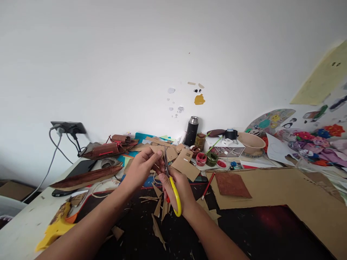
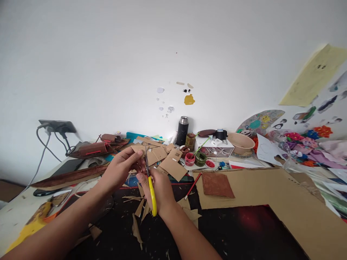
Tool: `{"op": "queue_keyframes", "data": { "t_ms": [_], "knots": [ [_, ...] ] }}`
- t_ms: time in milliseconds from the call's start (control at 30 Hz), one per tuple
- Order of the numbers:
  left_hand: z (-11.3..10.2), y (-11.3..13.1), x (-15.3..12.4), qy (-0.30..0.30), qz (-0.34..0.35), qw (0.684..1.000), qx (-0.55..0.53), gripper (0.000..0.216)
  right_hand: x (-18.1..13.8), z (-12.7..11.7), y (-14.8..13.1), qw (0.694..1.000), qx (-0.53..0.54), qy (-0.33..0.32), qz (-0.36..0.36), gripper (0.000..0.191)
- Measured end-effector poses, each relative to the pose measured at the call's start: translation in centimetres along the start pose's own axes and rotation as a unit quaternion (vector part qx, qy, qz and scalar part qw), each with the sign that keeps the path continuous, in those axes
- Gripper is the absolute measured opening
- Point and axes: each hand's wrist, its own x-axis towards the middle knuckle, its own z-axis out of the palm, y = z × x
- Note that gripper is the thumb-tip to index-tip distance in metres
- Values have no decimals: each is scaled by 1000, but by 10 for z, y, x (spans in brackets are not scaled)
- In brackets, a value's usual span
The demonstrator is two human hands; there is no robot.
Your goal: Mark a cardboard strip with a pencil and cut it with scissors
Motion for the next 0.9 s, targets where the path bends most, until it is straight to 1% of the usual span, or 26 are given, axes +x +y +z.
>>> {"op": "queue_keyframes", "data": {
  "t_ms": [100, 200, 300, 600, 733, 900],
  "knots": [
    [2, -1, -1, 4, 5, 1000, -5, 43, -1, 0, 0, 1000, -2, 0, 2, 37],
    [3, -4, 0, 10, 13, 1000, -20, 42, -2, 0, -1, 1000, 19, 1, 12, 34],
    [4, -6, 1, 13, 7, 999, -29, 42, -2, 0, -2, 999, 30, 0, 17, 34],
    [6, -12, 0, 16, 5, 998, -56, 38, -3, -1, -1, 1000, 9, -5, 17, 34],
    [7, -14, -1, 23, 8, 997, -67, 37, -3, -1, -2, 1000, 5, 3, 7, 35],
    [8, -14, -1, 24, 7, 997, -73, 37, -2, -1, -2, 1000, -27, 8, 6, 37]
  ]
}}
